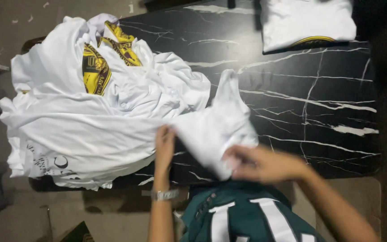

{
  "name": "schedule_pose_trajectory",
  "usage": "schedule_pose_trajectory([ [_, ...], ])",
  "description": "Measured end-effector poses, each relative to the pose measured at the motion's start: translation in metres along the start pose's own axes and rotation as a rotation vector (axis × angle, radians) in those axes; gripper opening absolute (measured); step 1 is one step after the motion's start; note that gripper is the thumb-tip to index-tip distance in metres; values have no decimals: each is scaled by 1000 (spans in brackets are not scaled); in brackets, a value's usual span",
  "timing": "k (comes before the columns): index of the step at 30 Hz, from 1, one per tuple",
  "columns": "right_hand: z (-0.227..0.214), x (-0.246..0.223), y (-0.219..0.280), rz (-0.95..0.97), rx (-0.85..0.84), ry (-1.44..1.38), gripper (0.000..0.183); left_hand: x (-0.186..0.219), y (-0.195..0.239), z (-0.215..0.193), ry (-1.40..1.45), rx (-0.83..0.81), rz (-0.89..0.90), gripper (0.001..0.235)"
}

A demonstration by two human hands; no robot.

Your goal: The person folds white t-shirts with a gold emblem on a black marble table. They smooth out the shirts, fold the sleeves and sides, and then fold the shirts into neat rectangles before stacking them.

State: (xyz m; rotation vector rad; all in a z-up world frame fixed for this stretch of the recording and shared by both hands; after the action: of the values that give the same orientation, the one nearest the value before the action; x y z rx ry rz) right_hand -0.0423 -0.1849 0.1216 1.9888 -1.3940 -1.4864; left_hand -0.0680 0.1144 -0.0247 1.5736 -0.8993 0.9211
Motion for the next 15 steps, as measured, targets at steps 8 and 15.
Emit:
schedule_pose_trajectory([
  [8,-23,71,-72,-339,621,-179,58,27,103,25,-424,356,6,106],
  [15,-4,-16,-97,-569,339,373,81,3,124,23,-843,181,93,75],
])
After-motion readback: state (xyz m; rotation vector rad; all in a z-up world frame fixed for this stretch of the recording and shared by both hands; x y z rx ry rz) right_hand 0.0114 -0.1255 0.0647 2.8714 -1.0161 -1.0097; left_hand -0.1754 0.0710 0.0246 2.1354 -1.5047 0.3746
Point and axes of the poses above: each hand's wrist, its own y-axis away from the middle knuckle, its own z-axis out of the palm, x = y × z, the point moved 8 cm from there along -y, towards the middle knuckle, and after that the axes turned 1 degree about y, right-handed, at the moved point
